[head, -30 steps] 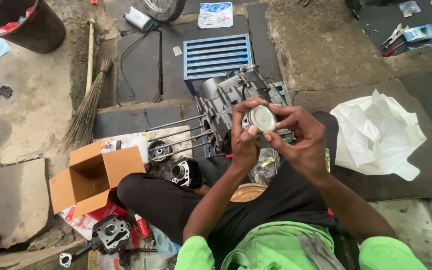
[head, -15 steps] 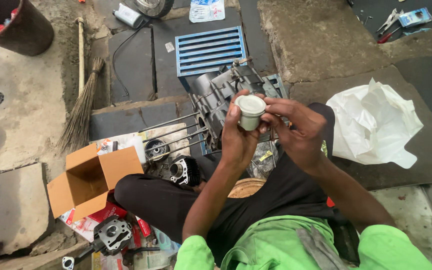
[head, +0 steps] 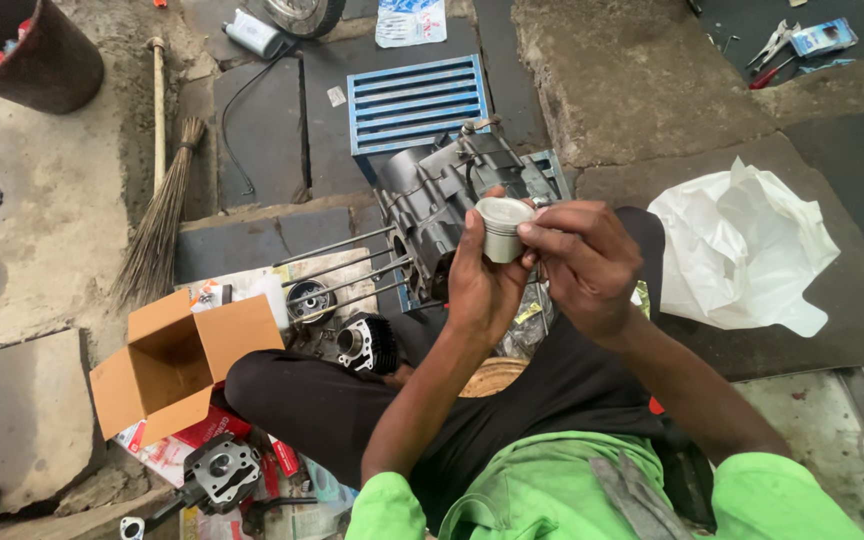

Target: The person sits on the ground and installs piston rings onto a piston, then handles a small orange component and a white bottle. The person pours liquid from the white bottle onto the orange component.

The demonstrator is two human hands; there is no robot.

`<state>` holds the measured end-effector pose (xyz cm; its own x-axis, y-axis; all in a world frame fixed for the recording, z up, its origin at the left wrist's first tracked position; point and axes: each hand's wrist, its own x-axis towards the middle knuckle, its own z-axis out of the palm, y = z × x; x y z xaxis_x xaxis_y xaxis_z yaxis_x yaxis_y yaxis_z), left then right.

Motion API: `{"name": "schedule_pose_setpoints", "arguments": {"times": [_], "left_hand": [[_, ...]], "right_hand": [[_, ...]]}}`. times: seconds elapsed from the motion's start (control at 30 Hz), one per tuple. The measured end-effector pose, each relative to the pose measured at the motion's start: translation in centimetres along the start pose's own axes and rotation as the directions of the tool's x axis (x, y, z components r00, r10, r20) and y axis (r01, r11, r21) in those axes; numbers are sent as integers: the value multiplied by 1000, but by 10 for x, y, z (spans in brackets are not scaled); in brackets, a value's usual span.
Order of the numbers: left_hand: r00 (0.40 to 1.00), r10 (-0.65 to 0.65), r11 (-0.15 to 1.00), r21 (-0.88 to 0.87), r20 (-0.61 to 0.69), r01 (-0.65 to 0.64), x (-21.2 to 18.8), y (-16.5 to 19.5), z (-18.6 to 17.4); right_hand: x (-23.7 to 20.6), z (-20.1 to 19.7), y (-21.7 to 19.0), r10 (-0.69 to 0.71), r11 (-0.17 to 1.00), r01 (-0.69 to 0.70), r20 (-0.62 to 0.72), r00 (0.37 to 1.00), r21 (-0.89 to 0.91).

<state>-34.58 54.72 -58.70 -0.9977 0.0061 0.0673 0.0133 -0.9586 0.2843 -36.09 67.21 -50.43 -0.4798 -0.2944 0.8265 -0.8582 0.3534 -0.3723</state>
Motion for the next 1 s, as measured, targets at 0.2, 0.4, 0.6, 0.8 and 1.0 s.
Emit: {"name": "schedule_pose_setpoints", "arguments": {"times": [0.2,0.4,0.6,0.8,1.0], "left_hand": [[999,19,1000,8,-37,-19,3,-4,1],[998,17,997,76,-66,-12,8,-6,-3],[999,24,999,34,-47,-22,10,-9,-11],[994,110,982,154,-3,-108,15,-12,-13],[851,357,805,336,384,-489,20,-10,-23]], "right_hand": [[-1,1,6,-30,999,30,3,1000,-24],[-2,2,16,-91,991,96,57,994,-98],[-5,5,16,-60,995,64,49,997,-73],[-3,7,15,22,1000,-22,27,999,21],[-2,11,17,-24,955,38,-52,998,294]]}}
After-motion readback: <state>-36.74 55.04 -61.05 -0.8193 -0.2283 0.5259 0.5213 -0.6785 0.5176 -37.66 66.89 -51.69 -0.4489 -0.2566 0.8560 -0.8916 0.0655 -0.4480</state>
